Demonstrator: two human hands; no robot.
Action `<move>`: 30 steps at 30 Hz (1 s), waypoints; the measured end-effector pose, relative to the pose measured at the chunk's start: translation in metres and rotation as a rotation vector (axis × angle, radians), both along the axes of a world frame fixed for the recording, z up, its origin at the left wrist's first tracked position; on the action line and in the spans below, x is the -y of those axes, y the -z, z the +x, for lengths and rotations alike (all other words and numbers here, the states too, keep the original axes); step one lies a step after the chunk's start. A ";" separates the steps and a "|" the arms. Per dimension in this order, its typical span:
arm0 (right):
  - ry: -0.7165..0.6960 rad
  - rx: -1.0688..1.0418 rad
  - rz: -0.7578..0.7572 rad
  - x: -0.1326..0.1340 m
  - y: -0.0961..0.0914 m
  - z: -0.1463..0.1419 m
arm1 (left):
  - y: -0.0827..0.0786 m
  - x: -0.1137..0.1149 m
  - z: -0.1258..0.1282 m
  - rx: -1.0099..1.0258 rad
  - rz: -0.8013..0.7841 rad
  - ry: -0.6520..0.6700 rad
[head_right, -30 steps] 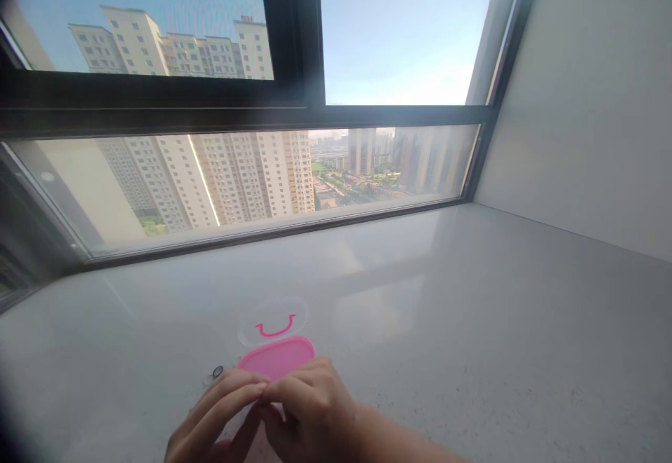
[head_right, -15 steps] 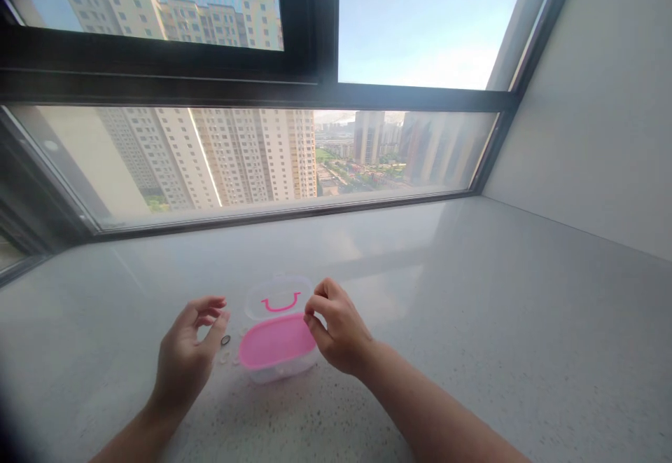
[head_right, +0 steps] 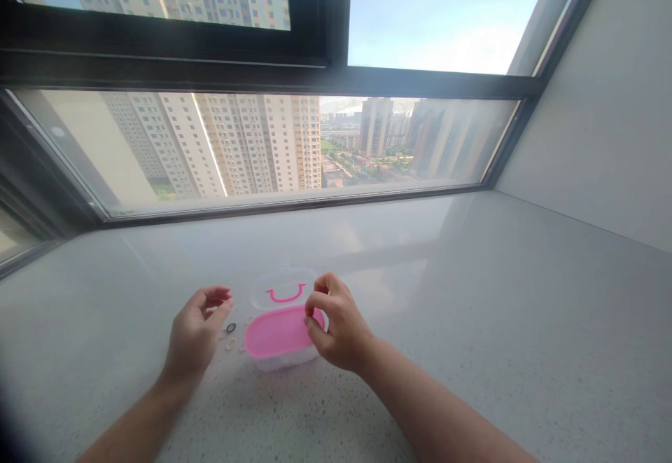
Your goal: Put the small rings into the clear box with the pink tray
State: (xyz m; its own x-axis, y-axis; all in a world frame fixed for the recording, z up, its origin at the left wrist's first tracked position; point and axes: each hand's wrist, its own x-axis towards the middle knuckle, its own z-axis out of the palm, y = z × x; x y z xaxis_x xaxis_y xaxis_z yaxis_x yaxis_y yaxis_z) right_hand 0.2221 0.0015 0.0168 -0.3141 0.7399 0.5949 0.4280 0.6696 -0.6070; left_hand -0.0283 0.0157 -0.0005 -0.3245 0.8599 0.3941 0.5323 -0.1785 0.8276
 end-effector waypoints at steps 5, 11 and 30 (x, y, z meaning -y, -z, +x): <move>-0.014 -0.026 -0.002 0.000 0.001 0.001 | 0.002 -0.002 -0.002 0.039 -0.034 -0.028; -0.036 -0.123 0.012 0.002 -0.001 0.004 | -0.003 -0.002 -0.007 -0.016 -0.205 0.046; 0.238 -0.343 -0.043 -0.024 0.018 0.008 | -0.039 -0.010 -0.038 -0.503 -0.686 0.410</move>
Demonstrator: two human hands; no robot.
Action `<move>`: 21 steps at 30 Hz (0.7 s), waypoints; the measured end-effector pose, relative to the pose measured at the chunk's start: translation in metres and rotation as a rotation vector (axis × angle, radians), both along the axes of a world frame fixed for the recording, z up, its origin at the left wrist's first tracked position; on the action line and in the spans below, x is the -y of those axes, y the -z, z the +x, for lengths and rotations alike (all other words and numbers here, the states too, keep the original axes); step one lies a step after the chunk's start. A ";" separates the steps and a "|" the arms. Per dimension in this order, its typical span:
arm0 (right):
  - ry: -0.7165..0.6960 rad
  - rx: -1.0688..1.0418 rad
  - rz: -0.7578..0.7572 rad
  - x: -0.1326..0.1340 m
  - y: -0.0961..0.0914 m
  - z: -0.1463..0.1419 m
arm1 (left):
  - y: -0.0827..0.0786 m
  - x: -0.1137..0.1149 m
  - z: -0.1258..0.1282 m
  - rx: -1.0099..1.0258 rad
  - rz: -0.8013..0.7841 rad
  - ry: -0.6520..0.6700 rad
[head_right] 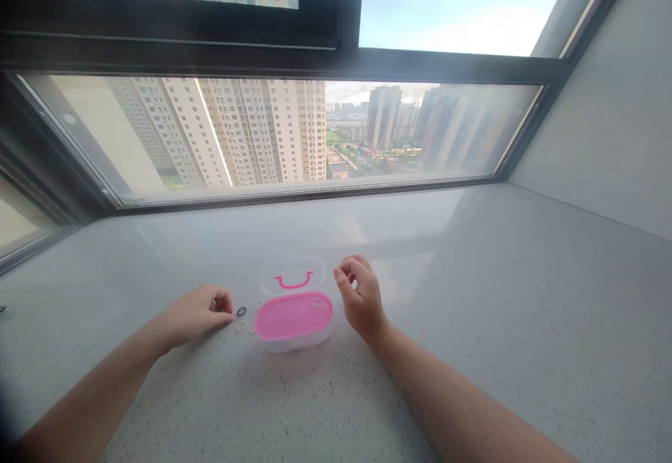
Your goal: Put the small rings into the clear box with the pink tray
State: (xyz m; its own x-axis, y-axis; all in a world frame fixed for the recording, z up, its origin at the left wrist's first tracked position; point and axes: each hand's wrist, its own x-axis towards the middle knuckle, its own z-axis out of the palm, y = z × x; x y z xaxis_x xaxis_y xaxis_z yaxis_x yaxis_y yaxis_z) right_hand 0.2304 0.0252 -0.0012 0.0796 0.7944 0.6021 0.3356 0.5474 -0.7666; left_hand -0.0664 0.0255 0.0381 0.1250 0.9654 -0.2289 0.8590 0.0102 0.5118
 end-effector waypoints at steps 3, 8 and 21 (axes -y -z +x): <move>-0.002 0.003 -0.003 0.001 0.000 0.001 | 0.002 0.000 0.000 -0.018 -0.022 0.029; -0.006 -0.005 -0.015 0.000 0.001 0.000 | 0.000 0.002 -0.001 -0.055 -0.006 0.039; -0.023 -0.042 -0.050 0.001 0.003 -0.001 | -0.013 0.027 0.041 -0.063 0.130 0.252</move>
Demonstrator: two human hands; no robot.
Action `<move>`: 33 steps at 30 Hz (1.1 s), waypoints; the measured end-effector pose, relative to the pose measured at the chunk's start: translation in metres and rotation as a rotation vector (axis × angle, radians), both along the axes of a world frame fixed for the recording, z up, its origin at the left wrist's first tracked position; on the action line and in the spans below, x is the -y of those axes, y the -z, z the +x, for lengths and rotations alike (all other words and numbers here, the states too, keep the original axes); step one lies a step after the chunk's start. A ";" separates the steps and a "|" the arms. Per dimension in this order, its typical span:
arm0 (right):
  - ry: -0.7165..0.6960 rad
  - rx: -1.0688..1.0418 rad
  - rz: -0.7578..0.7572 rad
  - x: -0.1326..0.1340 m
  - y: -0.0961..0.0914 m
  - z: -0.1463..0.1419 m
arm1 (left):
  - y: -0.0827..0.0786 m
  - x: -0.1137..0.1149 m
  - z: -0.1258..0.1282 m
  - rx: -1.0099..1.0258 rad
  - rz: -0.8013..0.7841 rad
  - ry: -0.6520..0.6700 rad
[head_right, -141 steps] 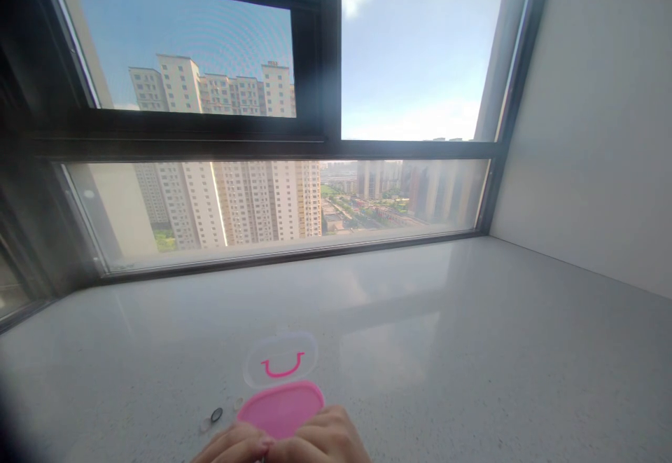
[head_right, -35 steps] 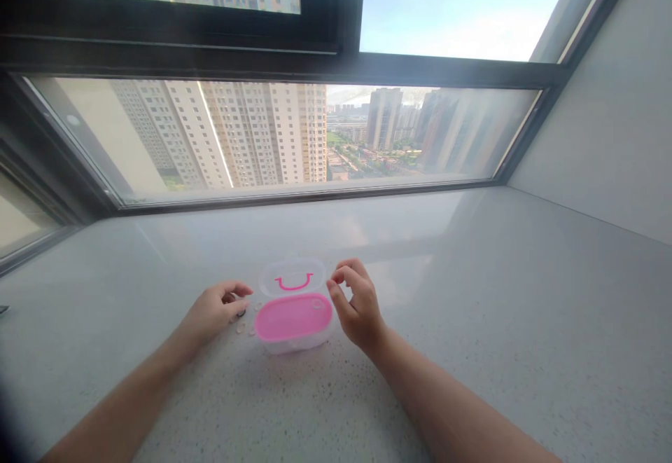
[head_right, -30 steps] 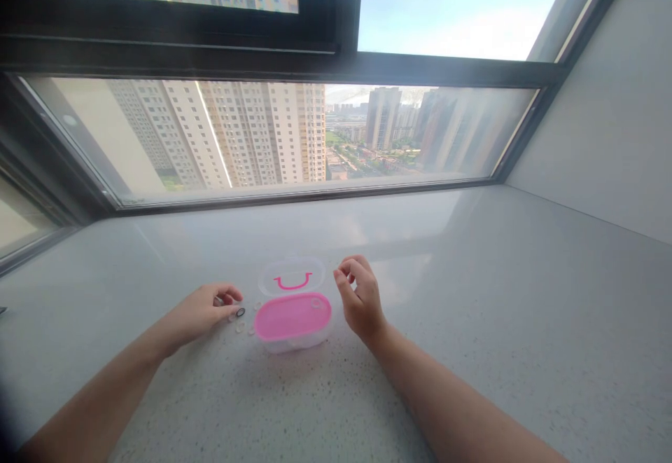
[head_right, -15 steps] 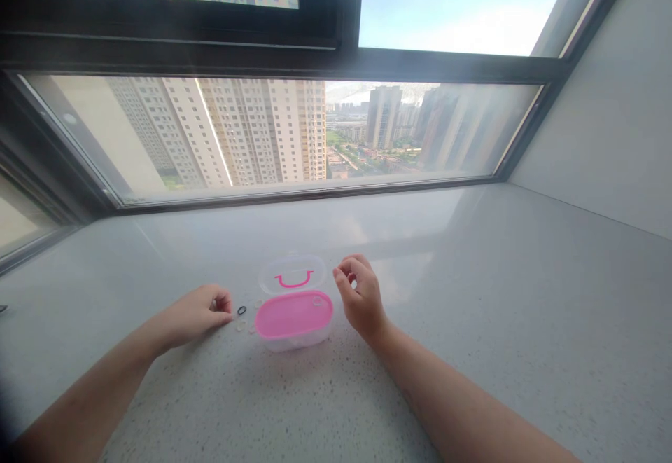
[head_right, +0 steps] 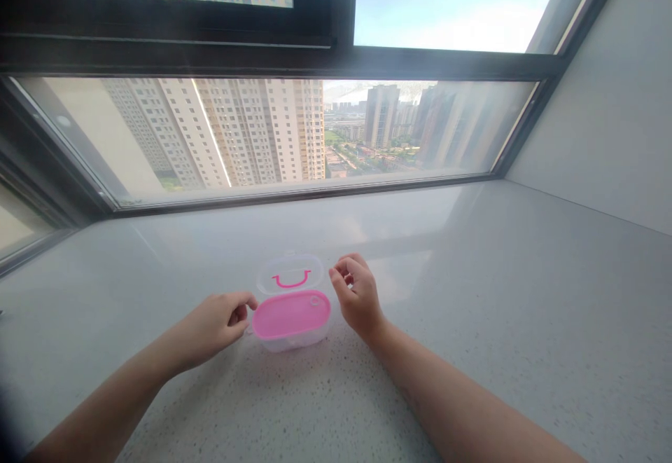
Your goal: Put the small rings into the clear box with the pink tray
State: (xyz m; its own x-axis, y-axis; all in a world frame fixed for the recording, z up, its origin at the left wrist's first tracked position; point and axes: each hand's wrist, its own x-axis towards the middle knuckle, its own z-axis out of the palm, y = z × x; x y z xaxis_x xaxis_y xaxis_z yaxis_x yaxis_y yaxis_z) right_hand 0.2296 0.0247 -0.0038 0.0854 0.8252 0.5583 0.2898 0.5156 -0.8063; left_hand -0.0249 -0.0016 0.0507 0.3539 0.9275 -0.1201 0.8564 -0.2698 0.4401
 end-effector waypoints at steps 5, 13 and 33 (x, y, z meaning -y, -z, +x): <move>-0.006 -0.002 -0.001 0.000 0.000 -0.001 | 0.007 0.002 0.009 -0.060 0.030 0.015; -0.002 -0.002 0.001 0.000 -0.001 -0.003 | 0.016 0.004 0.011 -0.095 0.041 0.008; -0.017 -0.011 0.053 0.005 -0.006 -0.004 | 0.004 -0.001 0.009 -0.033 0.370 -0.156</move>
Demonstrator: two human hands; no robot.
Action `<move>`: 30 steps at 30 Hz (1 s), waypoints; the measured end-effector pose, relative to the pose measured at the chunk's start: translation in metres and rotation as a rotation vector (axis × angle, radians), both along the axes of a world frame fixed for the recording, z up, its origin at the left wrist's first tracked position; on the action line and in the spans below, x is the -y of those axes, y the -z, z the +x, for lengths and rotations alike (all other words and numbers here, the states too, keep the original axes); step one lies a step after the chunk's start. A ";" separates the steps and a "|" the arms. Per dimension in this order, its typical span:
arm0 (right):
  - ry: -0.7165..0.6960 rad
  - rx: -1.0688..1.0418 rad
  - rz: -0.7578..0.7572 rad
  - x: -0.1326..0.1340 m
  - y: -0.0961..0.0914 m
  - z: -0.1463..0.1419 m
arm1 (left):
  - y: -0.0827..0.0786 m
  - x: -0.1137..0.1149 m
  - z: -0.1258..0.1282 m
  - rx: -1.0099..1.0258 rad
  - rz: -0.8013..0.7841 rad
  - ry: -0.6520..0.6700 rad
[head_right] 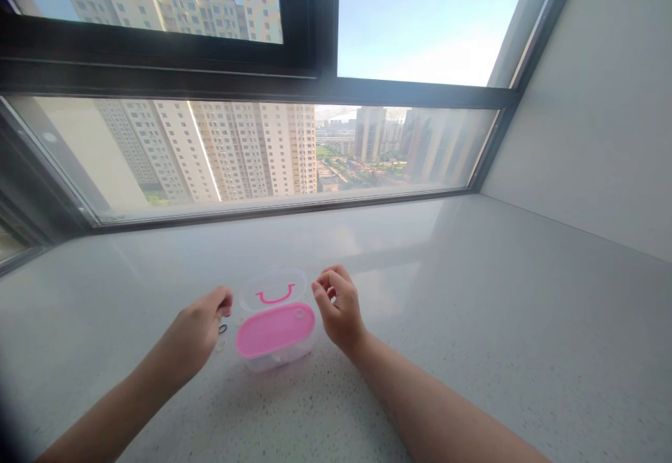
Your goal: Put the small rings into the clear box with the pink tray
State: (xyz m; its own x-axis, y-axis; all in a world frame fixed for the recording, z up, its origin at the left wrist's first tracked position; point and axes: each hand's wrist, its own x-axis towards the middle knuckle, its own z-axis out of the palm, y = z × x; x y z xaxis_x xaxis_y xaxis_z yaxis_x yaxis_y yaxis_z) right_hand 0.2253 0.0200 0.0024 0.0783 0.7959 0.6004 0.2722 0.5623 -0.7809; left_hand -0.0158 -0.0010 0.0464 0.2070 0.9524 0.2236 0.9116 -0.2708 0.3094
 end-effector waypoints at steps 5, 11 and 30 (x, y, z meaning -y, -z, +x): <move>-0.194 0.057 0.019 0.003 0.000 0.003 | -0.002 0.001 0.002 0.193 0.075 -0.035; -0.192 0.102 0.063 0.005 0.002 0.003 | 0.004 0.007 0.008 0.528 0.092 -0.050; -0.153 0.416 0.496 0.039 -0.021 -0.016 | 0.008 0.048 0.045 0.531 0.302 0.210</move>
State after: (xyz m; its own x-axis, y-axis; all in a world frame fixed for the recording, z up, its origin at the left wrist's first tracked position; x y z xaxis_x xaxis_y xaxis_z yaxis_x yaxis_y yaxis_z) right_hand 0.2098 -0.0185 0.0232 -0.3311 0.4014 0.8539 0.3835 0.8841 -0.2669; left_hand 0.0295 -0.0492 0.0382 0.1693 0.7828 0.5988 0.5732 -0.5725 0.5863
